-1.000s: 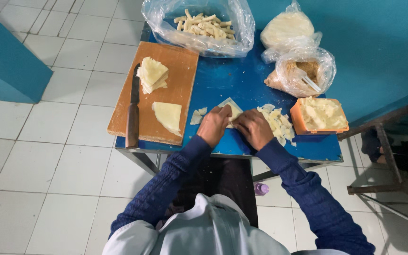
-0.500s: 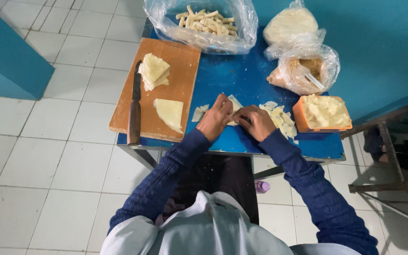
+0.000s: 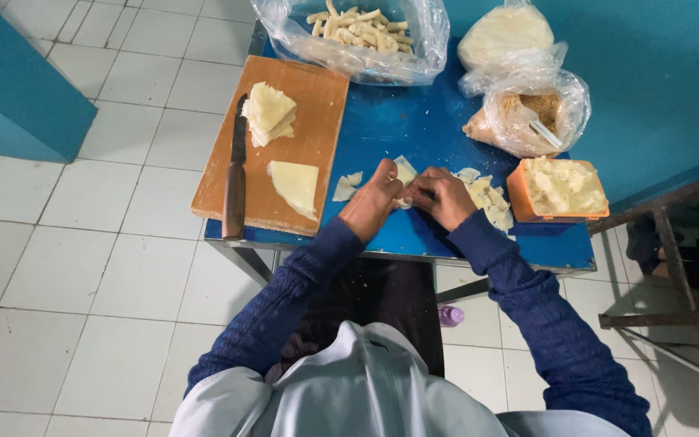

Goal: The person sits at a blue table and places thin slices of a pale food item one at a time onto the tabletop, building a zigzag pattern of overlapping slices. They occasionally spoon a brown powdery substance from a plastic bag onto the slices and reposition slices by hand to extend the arrangement.

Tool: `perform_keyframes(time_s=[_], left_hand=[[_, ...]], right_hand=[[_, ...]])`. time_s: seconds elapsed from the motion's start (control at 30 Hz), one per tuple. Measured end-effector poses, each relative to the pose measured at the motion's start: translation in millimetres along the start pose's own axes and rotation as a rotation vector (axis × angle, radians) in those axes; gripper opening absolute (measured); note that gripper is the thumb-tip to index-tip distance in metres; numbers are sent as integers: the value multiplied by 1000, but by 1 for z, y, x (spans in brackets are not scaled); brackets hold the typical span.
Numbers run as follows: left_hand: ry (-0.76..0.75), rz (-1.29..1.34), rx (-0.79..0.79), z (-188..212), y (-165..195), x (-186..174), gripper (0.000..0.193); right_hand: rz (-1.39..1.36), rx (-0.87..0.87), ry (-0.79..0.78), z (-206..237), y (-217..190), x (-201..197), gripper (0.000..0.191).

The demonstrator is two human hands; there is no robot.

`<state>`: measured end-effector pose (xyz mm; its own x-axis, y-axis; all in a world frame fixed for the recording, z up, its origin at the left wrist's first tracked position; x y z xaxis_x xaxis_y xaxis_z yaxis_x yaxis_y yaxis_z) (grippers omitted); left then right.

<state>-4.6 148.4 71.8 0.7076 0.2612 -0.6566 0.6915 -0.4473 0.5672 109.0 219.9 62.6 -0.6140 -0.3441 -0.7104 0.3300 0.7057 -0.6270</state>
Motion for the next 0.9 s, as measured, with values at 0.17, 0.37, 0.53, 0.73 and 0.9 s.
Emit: perform_keyframes(time_s=[0.17,0.37,0.53,0.73,0.9], left_hand=[[112,-12,33,-5,-7,-1,18],[17,24,-52,-5,-22,7,11],[72,40,-27,1,-11,-2,17],[81,-21,37,5,4,-9,48],[-14,-124,30,12,6,0,55]], right_hand=[[-24,75,51,9,-7,-3,15],[34,-158,82,13,-32,-5,15],[22,-124,54,10,-19,-1,12],[-172,128,12,-2,20,5,19],[-161,283,-71,-4,37,10,14]])
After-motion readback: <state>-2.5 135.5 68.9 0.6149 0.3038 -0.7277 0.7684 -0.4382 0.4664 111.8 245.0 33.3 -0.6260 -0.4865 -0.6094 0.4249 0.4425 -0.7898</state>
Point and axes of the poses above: each hand's wrist, its own z-axis away from the middle knuckle, its own x-axis out of the palm, y = z × x, the point moved 9 cm from there along -z, towards the middle knuckle, and after that the axes turned 12 degrees about -z, right-handed, at the moved point
